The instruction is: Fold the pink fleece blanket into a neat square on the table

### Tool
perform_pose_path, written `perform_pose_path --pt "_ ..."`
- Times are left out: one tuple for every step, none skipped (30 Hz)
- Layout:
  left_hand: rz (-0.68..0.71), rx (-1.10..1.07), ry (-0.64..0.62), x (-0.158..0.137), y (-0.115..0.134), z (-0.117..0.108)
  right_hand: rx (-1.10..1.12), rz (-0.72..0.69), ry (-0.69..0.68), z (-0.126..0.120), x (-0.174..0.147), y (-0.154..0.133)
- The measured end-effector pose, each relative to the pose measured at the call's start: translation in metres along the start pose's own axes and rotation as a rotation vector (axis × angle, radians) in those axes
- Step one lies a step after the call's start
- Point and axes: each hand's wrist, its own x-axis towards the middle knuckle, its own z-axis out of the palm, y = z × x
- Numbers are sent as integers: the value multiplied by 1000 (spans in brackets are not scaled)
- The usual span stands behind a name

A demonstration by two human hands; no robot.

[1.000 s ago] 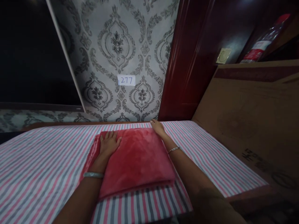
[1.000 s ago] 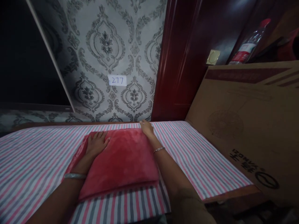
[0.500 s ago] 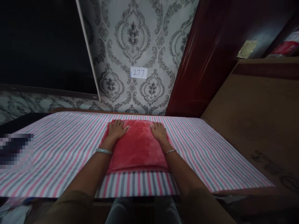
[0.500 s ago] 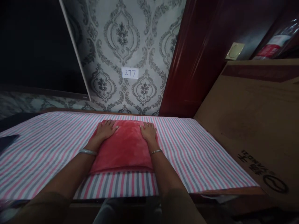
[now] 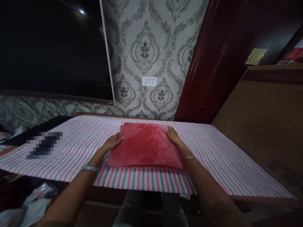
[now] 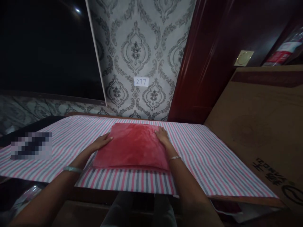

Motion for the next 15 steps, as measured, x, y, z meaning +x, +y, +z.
perform_pose_path --pt "-13 -100 21 -7 -5 -1 44 16 8 -4 -10 10" --pt "-35 -204 40 -14 -9 -1 104 38 16 -6 -22 20" --pt "-68 -304 59 -22 -12 0 218 86 25 -7 -36 31" --pt "-109 -393 77 -30 -14 1 345 139 33 -8 -50 40" --pt "-145 -468 93 -38 -15 2 464 177 43 -7 -64 48" --pt "-170 -529 103 -45 -14 2 566 207 43 -7 -77 55" --pt "-188 -578 109 -51 -12 2 639 221 42 -6 -88 59" --pt "-203 -620 111 -57 -10 2 690 224 40 -5 -98 60" --pt "-216 -661 114 -61 -7 2 722 225 36 -5 -105 60" --pt "-228 -705 111 -65 -5 2 739 225 30 -4 -110 59" --pt "-239 -752 102 -69 -2 2 745 227 23 -4 -114 56" --pt "-245 -802 92 -72 0 3 746 226 13 -4 -116 53" --pt "-241 -855 86 -74 2 5 744 214 6 -3 -117 50" --pt "-229 -911 81 -77 3 7 740 185 10 -2 -119 48" --pt "-214 -965 80 -80 4 10 734 148 26 -1 -120 46"
